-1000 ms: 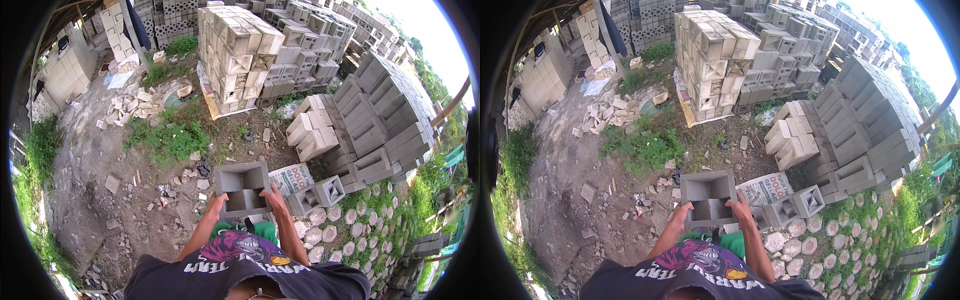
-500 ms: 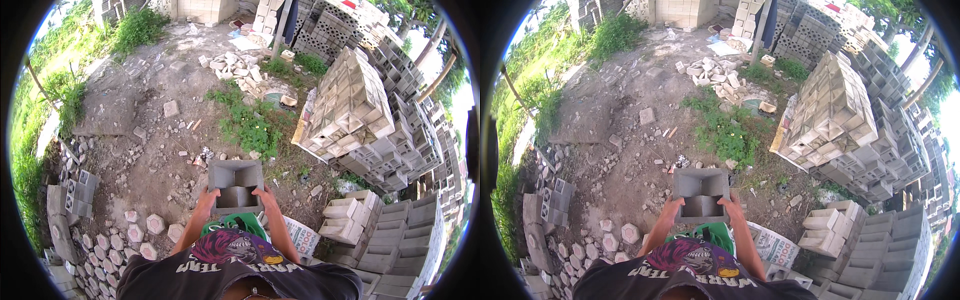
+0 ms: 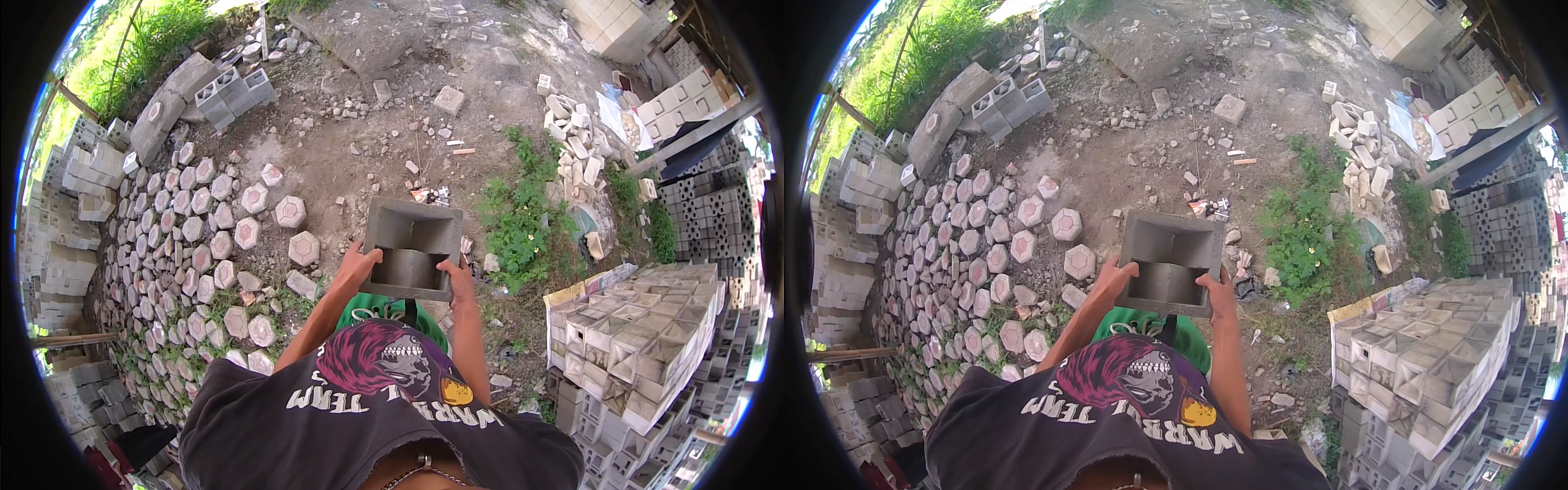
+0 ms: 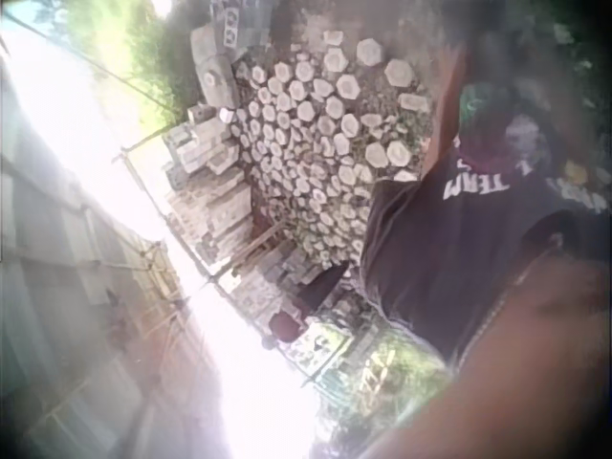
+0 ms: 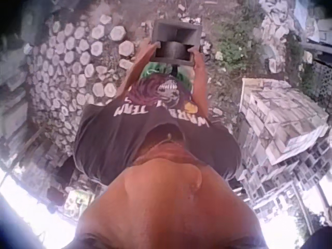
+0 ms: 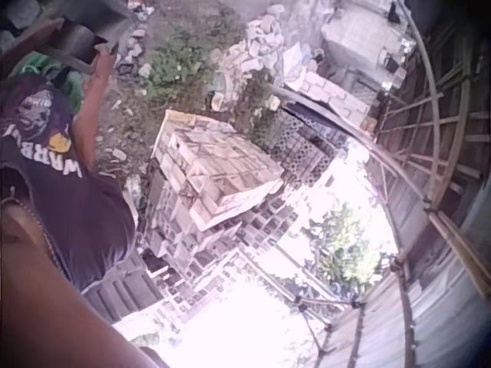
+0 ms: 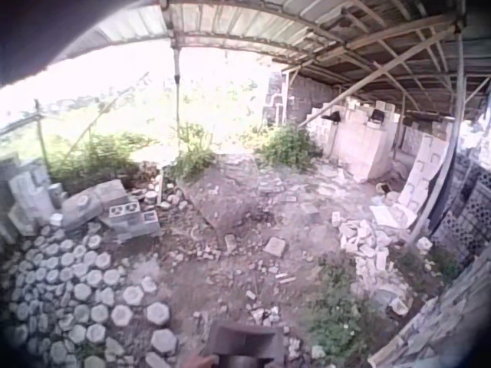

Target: The person picks up concrete blocks one at a time and moves them to form a row on the ground next to other blocks.

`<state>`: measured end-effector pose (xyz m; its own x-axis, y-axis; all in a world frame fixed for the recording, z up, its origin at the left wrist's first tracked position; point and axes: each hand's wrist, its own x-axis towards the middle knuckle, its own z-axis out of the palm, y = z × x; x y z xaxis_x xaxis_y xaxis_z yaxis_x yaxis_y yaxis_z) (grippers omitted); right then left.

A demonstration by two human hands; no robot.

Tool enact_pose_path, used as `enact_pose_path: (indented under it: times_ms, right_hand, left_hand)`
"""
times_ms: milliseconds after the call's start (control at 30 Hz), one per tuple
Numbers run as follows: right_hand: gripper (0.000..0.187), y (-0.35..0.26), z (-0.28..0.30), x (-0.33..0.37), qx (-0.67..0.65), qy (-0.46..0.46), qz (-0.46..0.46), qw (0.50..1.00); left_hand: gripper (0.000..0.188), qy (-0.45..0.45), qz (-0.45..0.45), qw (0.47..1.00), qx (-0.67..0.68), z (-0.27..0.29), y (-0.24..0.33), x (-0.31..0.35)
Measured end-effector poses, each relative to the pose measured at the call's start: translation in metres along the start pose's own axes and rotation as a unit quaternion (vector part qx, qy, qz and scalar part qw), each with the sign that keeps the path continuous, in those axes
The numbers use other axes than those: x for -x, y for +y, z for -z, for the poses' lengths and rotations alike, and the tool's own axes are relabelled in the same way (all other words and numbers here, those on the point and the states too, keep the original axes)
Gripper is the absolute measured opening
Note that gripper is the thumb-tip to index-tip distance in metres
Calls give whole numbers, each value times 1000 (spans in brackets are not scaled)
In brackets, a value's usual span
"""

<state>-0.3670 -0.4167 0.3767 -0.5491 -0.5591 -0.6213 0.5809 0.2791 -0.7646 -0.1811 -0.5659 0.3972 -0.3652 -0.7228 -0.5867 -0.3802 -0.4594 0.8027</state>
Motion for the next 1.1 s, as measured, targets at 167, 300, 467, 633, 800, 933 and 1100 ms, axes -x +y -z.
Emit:
enact_pose_path:
  times_ms: [167, 300, 467, 633, 800, 933, 1100]
  right_hand:
    - [65, -20, -17, -20, 68, -95, -11, 993]
    - [63, -37, -41, -38, 97, -146, -14, 984]
    - [55, -50, -83, -76, 130, -212, -20, 968]
    - [56, -59, -139, -113, 171, -255, 10, 952]
    - [70, -56, -192, -171, 188, -260, -4, 947]
    - [80, -64, -238, -192, 234, -241, -14, 942]
    - [74, -80, -288, -226, 209, -226, -32, 951]
  left_hand:
    - [72, 32, 19, 995, 90, 12, -13, 9]
    - [67, 79, 12, 986, 149, 18, -16, 9]
    - [57, 143, -12, 976, 167, 42, -17, -17]
    - [56, 163, -11, 963, 212, 73, -8, -49]
    - [57, 196, -12, 952, 237, 104, 11, -97]
    - [46, 247, -45, 945, 209, 129, 13, -133]
    - [57, 217, -20, 949, 229, 160, 59, -165]
